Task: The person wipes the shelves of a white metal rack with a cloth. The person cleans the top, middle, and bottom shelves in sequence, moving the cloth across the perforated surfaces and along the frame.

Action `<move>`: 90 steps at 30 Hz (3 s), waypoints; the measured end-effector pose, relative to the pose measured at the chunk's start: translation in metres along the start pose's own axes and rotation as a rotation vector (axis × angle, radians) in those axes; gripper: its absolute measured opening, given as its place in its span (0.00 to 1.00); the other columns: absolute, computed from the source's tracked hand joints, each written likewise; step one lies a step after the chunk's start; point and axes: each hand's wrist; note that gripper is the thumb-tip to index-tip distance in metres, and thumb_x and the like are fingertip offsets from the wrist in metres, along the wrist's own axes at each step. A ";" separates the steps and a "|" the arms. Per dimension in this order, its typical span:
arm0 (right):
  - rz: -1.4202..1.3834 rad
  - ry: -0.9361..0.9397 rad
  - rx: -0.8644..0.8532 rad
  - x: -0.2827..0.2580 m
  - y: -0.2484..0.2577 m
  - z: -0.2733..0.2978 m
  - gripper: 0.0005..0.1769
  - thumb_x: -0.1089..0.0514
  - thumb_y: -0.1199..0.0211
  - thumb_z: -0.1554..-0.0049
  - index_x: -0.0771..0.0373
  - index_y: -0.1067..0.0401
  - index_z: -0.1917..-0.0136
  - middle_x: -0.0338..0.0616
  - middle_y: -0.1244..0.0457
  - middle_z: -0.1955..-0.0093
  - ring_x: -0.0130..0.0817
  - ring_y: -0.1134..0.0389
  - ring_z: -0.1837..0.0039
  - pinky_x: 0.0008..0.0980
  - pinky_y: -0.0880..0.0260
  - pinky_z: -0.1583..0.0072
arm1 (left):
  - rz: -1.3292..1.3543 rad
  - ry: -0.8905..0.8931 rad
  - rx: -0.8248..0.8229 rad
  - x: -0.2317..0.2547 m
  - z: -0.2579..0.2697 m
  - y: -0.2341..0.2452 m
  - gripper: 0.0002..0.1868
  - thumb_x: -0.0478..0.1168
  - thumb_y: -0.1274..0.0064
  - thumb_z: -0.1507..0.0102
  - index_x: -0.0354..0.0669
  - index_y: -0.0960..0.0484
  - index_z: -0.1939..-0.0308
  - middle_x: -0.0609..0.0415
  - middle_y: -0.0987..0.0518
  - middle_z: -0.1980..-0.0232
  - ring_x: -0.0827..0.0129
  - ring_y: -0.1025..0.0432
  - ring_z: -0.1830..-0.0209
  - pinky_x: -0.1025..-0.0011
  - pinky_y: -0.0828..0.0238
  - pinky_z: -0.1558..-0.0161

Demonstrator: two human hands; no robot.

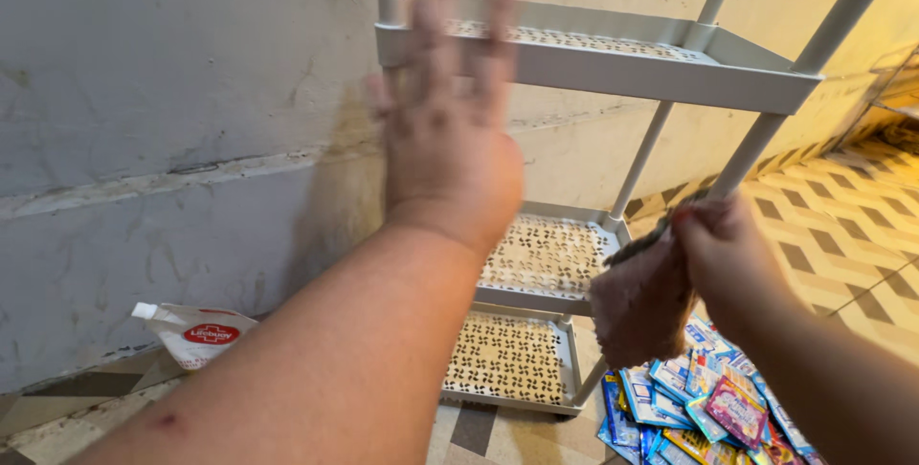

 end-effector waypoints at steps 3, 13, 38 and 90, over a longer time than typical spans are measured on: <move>0.058 -0.135 -0.023 0.034 0.001 0.011 0.10 0.60 0.43 0.36 0.65 0.36 0.43 0.44 0.36 0.53 0.30 0.35 0.52 0.34 0.31 0.49 | 0.228 0.386 0.112 -0.017 0.004 -0.010 0.59 0.41 0.42 0.40 0.53 0.73 0.20 0.38 0.69 0.15 0.49 0.69 0.15 0.41 0.57 0.26; 0.122 -0.497 0.500 0.065 0.013 0.078 0.14 0.55 0.46 0.35 0.59 0.38 0.38 0.48 0.35 0.47 0.39 0.31 0.45 0.40 0.30 0.47 | 0.161 0.645 -0.663 -0.031 0.002 0.014 0.34 0.41 0.55 0.32 0.49 0.52 0.25 0.43 0.21 0.40 0.49 0.25 0.40 0.54 0.26 0.42; 0.622 -0.146 -0.330 0.115 -0.119 -0.052 0.34 0.49 0.36 0.45 0.62 0.38 0.29 0.58 0.35 0.40 0.55 0.33 0.38 0.55 0.32 0.39 | 0.180 0.516 -1.158 -0.051 0.082 -0.055 0.44 0.55 0.51 0.35 0.53 0.53 0.19 0.48 0.33 0.26 0.50 0.31 0.31 0.57 0.31 0.34; 0.729 -0.248 -0.475 0.067 -0.054 -0.060 0.29 0.58 0.45 0.42 0.41 0.34 0.29 0.42 0.33 0.40 0.35 0.31 0.42 0.36 0.32 0.42 | 0.321 0.506 -1.000 -0.065 0.092 -0.079 0.39 0.48 0.46 0.38 0.45 0.42 0.25 0.41 0.24 0.36 0.48 0.27 0.38 0.58 0.30 0.38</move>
Point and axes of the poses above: each hand's wrist, its own z-axis away from the middle knuckle, its own y-axis out of the back of the hand, x = y × z
